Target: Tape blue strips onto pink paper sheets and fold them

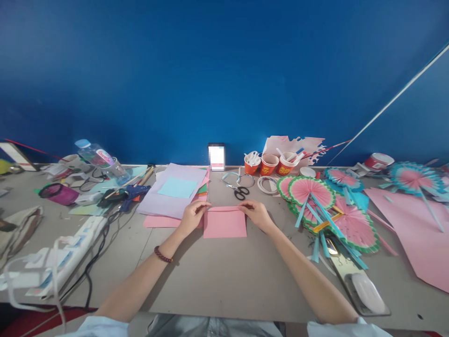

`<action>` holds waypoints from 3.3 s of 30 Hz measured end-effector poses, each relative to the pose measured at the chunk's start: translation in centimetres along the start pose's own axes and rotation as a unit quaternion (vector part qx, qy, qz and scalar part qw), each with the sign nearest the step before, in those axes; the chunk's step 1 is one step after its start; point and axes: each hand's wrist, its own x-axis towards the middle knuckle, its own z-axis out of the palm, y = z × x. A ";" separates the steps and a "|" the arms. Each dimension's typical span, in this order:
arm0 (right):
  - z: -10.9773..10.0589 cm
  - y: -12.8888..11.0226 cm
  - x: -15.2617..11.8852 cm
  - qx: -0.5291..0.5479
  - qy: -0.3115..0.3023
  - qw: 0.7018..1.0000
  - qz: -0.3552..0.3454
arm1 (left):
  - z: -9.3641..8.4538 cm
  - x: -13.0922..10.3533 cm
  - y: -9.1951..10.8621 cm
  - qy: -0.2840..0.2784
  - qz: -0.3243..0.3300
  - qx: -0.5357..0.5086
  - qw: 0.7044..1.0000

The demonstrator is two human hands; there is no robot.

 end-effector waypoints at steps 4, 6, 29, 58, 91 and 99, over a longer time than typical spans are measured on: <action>-0.1 -0.3 0.0 -0.005 0.025 1.000 -0.018 | -0.1 0.0 0.2 0.012 0.055 0.014 0.998; -0.1 -0.5 -0.1 -0.004 0.028 0.999 -0.015 | -0.1 -0.1 0.2 0.008 0.067 0.016 0.998; -0.3 -1.4 -1.2 -0.417 0.023 0.836 -0.355 | 0.0 -0.6 1.7 -0.028 0.261 0.354 0.898; 0.2 0.2 1.0 -0.154 0.025 0.982 -0.107 | 0.5 0.0 -0.5 -0.088 0.085 0.223 0.967; 0.2 0.1 -0.7 -0.469 -0.011 0.830 -0.302 | 0.8 -0.4 0.3 -0.128 0.225 0.400 0.879; 1.0 -0.7 -1.5 -0.530 -0.024 0.811 -0.246 | 1.4 -0.7 0.4 -0.115 0.227 0.448 0.857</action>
